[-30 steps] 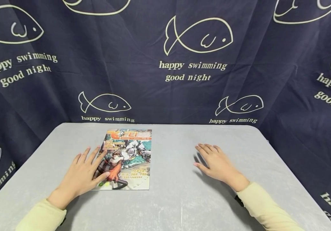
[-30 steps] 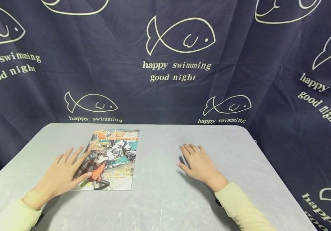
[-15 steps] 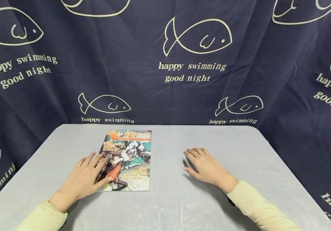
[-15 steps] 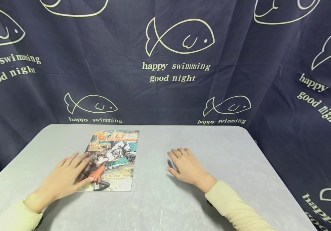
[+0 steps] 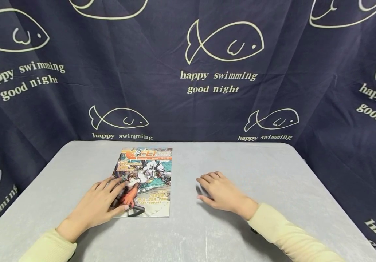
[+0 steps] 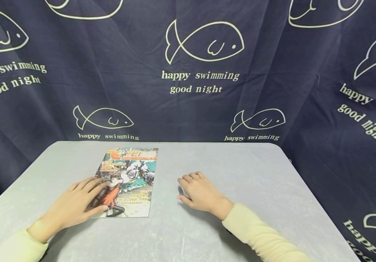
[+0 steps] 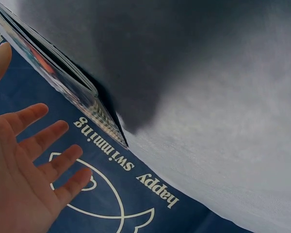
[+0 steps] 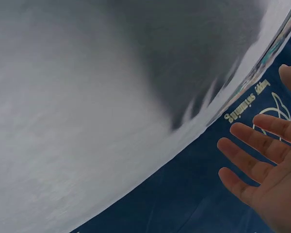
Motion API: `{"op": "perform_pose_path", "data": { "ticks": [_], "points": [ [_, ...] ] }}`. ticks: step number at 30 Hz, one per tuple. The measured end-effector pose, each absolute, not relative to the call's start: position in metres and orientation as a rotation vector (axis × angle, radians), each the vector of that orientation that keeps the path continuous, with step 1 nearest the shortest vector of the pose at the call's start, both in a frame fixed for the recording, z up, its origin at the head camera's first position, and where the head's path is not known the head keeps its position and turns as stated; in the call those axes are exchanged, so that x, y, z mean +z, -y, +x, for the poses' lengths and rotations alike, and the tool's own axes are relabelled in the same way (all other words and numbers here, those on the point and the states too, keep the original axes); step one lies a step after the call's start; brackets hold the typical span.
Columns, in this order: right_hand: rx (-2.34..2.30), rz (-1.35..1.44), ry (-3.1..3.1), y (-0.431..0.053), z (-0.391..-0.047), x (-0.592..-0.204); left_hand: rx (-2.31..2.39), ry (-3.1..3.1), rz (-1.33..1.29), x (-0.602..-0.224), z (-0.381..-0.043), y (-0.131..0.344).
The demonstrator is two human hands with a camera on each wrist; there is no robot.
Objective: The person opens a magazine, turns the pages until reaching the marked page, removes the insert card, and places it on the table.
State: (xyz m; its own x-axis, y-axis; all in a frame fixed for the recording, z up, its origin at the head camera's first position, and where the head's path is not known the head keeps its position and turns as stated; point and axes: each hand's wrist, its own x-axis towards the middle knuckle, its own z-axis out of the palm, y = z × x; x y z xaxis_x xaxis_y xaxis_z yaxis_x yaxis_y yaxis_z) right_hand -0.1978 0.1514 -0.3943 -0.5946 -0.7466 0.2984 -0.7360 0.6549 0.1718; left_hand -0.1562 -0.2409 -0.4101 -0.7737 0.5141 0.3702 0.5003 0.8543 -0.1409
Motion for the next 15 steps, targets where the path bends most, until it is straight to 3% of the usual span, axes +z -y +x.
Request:
{"op": "perform_pose_path", "data": {
  "ticks": [15],
  "points": [
    [-0.157,1.318,2.523,-0.118,-0.193,-0.393,-0.006,2.632,-0.836,-0.411,-0.156,0.241]
  ]
}}
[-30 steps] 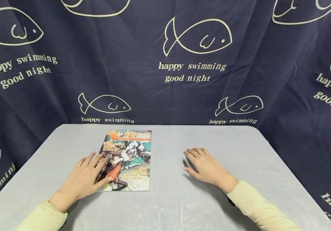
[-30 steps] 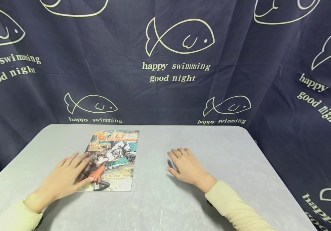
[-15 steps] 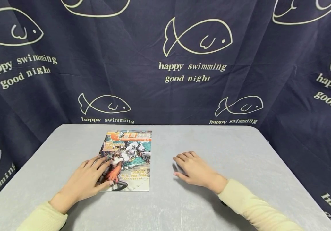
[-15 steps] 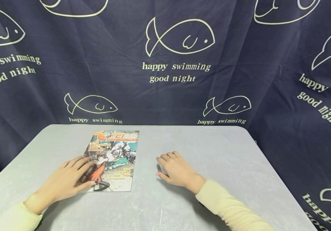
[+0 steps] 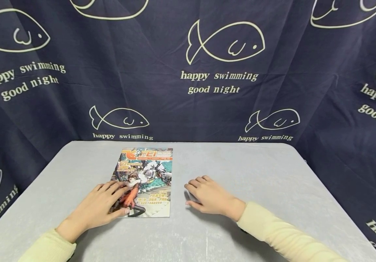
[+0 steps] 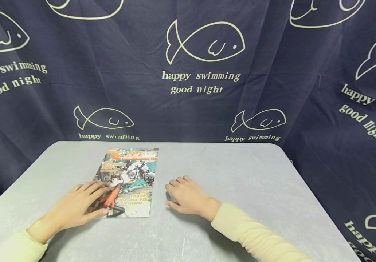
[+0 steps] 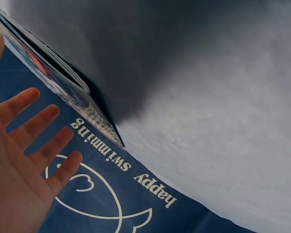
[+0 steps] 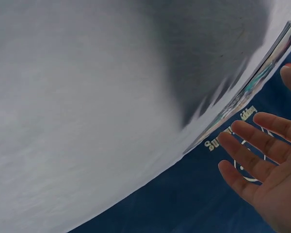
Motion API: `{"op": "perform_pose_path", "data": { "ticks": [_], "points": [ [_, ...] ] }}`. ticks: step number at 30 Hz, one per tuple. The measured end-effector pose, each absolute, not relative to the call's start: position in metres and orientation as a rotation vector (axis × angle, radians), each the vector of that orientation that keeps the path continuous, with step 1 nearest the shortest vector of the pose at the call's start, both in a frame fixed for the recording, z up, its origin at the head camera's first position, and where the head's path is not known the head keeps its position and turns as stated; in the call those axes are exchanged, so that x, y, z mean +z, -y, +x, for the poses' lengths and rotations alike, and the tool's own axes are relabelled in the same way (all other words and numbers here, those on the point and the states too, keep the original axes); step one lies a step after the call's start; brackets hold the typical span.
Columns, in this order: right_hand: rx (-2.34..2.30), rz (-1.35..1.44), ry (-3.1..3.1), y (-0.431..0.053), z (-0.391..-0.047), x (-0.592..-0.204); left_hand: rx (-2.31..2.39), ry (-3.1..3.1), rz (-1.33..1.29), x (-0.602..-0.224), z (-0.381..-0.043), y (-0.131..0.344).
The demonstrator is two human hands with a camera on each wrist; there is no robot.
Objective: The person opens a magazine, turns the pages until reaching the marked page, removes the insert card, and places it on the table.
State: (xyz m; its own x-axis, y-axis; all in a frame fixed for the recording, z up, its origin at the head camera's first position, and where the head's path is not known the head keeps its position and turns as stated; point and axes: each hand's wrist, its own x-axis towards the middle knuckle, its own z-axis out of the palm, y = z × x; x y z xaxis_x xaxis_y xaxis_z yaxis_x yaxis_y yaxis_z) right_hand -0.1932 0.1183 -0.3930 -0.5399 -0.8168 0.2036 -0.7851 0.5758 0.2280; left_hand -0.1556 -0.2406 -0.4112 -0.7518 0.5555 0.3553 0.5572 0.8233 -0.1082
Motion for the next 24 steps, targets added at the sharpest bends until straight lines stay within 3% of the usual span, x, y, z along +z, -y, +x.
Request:
{"op": "perform_pose_path", "data": {
  "ticks": [24],
  "points": [
    [-0.242,1.472,2.456,-0.08,-0.183,-0.398,-0.007,2.681,-0.915,-0.414,-0.159,0.248]
  ]
}}
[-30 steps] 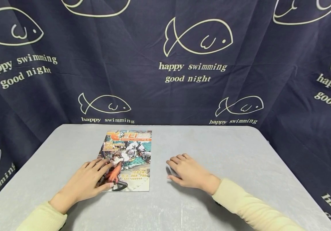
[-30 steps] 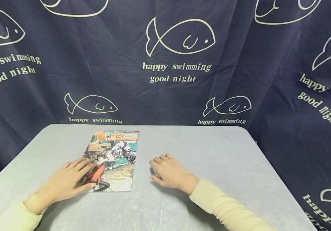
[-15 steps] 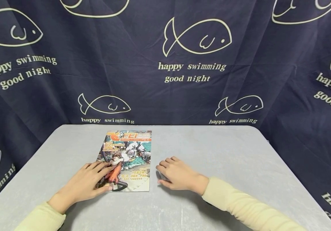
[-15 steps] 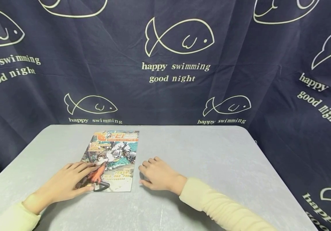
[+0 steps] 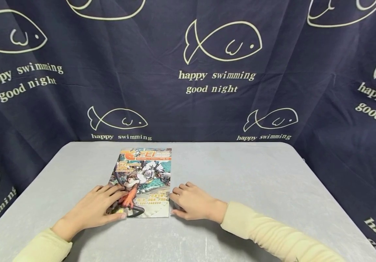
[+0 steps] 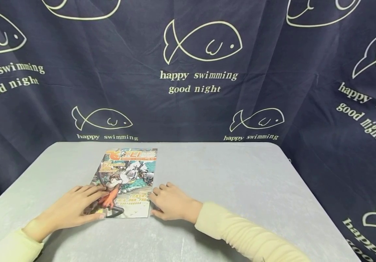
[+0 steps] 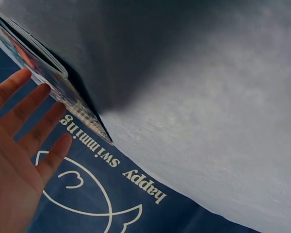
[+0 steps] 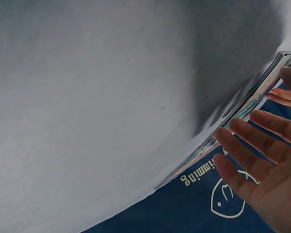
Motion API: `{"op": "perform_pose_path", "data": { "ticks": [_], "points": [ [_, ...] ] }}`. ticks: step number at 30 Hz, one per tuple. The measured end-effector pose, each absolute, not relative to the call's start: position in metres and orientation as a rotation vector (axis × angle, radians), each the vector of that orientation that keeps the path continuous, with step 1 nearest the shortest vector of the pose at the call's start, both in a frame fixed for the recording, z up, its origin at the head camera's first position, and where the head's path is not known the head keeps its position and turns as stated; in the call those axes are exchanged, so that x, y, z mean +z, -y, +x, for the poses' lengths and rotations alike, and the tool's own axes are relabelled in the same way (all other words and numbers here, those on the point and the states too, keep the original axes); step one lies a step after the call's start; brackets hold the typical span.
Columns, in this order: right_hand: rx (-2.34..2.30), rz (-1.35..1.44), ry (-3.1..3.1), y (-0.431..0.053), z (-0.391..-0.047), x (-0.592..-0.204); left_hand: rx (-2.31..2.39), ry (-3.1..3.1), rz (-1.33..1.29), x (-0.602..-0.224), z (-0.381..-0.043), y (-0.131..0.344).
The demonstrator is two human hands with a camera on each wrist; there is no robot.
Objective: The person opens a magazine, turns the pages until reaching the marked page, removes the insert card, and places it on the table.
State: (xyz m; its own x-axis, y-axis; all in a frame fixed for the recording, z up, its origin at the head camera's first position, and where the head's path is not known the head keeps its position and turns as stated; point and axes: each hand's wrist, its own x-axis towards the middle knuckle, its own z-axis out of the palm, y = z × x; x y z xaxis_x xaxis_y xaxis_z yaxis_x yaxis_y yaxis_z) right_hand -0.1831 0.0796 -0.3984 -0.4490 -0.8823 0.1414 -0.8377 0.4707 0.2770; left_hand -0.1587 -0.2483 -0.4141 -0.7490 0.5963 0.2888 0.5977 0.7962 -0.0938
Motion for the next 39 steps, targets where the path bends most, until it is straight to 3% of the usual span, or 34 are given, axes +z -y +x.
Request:
{"op": "perform_pose_path", "data": {
  "ticks": [39],
  "points": [
    [-0.243,1.464,2.505,-0.061,-0.18,-0.404,-0.05,2.685,-0.969,-0.41,-0.158,0.249]
  ]
}}
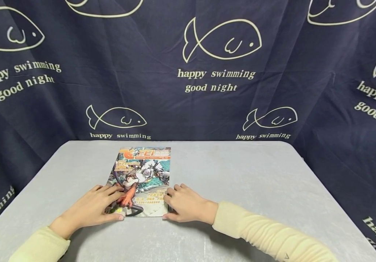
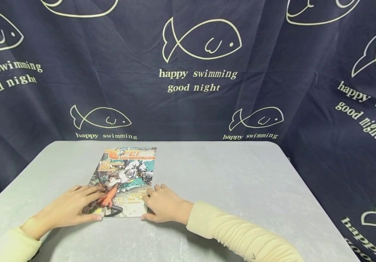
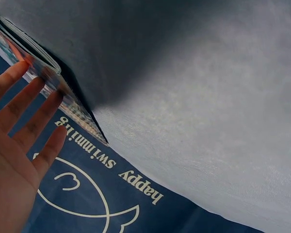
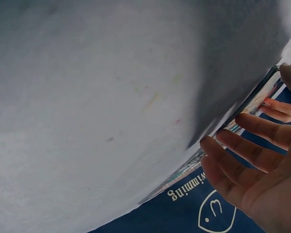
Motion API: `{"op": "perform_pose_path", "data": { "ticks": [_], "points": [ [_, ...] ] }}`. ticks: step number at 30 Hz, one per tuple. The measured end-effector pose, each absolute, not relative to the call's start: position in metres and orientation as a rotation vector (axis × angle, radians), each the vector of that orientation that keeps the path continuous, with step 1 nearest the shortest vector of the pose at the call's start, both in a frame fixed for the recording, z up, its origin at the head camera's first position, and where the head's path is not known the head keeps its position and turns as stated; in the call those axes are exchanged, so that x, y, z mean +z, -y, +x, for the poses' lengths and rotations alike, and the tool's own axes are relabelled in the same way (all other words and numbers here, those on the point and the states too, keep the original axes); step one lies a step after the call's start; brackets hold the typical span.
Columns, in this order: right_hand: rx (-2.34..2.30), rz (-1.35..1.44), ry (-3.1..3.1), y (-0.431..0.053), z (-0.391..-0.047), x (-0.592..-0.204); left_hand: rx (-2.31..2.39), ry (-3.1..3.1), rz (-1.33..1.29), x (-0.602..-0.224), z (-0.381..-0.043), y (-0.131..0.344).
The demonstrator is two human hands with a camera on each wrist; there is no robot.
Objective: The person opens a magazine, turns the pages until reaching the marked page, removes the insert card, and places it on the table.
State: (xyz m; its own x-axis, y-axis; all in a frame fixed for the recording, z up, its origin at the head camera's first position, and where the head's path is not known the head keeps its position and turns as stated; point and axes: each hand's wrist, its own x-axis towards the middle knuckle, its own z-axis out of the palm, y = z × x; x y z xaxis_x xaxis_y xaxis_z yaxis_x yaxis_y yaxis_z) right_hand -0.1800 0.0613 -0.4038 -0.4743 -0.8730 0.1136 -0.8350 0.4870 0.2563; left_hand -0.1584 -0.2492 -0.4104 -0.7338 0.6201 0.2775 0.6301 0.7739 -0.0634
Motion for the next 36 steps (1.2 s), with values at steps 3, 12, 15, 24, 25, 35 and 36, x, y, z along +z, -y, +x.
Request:
{"op": "perform_pose_path", "data": {
  "ticks": [3,12,15,24,25,35,36],
  "points": [
    [-0.251,1.459,2.503,-0.0606,-0.18,-0.4035,-0.057,2.689,-0.967,-0.4091,-0.1582,0.2489],
    [-0.262,1.46,2.514,-0.0594,-0.1794,-0.4009,-0.067,2.713,-0.963,-0.4095,-0.1586,0.25],
    [-0.247,1.459,2.517,-0.0596,-0.1794,-0.4003,-0.067,2.727,-0.959,-0.4096,-0.1585,0.2502],
    [-0.192,1.465,2.531,-0.0612,-0.181,-0.4004,-0.062,2.7,-0.974,-0.4106,-0.1588,0.2503],
    [-0.182,1.466,2.531,-0.0615,-0.181,-0.4001,-0.063,2.692,-0.977,-0.4106,-0.1587,0.2502],
    [-0.131,1.472,2.522,-0.0627,-0.1822,-0.3983,-0.084,2.676,-0.983,-0.4094,-0.1586,0.2508],
    [-0.13,1.471,2.523,-0.0628,-0.1821,-0.3983,-0.081,2.687,-0.98,-0.4095,-0.1586,0.251]
  ]
}}
